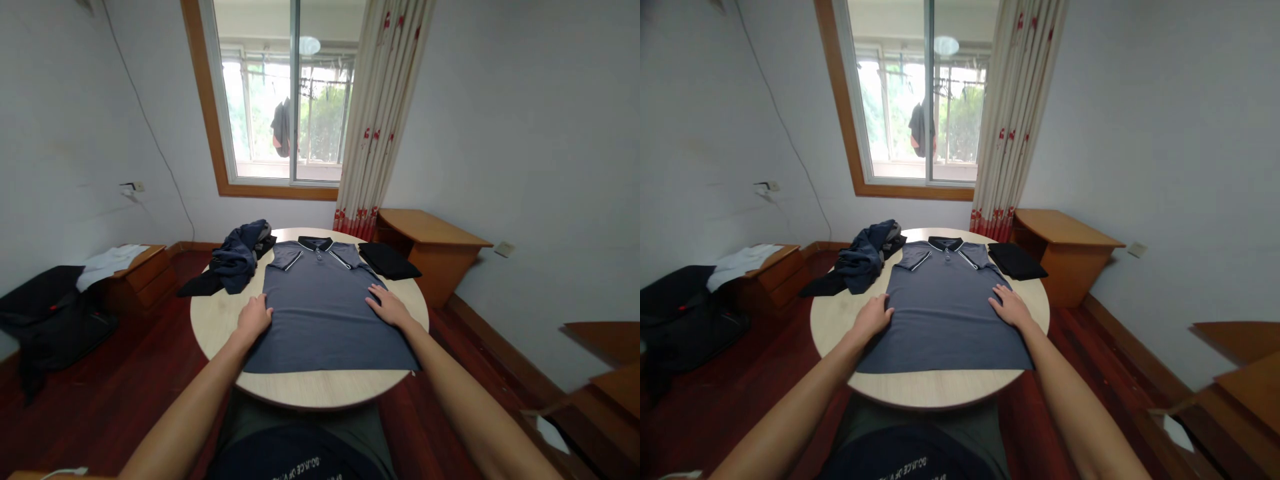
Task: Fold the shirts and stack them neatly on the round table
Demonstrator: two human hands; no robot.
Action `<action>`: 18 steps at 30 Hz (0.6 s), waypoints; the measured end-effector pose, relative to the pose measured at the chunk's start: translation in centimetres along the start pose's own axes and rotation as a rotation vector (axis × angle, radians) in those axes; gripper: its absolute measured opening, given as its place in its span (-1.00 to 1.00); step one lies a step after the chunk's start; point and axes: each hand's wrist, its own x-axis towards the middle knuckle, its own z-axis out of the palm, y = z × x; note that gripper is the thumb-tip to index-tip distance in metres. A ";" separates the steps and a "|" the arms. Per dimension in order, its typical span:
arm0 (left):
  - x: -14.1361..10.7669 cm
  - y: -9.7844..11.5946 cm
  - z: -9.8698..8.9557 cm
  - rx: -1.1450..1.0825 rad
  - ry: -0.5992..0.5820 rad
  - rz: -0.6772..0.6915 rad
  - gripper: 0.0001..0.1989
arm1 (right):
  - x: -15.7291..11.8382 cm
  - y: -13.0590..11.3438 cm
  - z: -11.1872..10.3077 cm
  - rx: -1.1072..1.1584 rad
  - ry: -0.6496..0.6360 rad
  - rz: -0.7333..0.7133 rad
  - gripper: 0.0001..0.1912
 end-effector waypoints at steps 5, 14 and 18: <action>0.7 -1.4 -1.4 -0.363 -0.189 0.017 -0.35 | -0.4 -3.4 -0.4 0.071 0.106 0.001 -0.52; 1.7 7.0 -2.8 -0.598 -0.256 0.353 -0.53 | -3.3 -16.3 -2.0 0.884 -0.245 -0.136 -0.61; 4.4 8.7 -1.9 -0.761 -0.613 0.323 -0.62 | -3.8 -18.2 -1.8 0.980 -0.338 -0.060 -0.42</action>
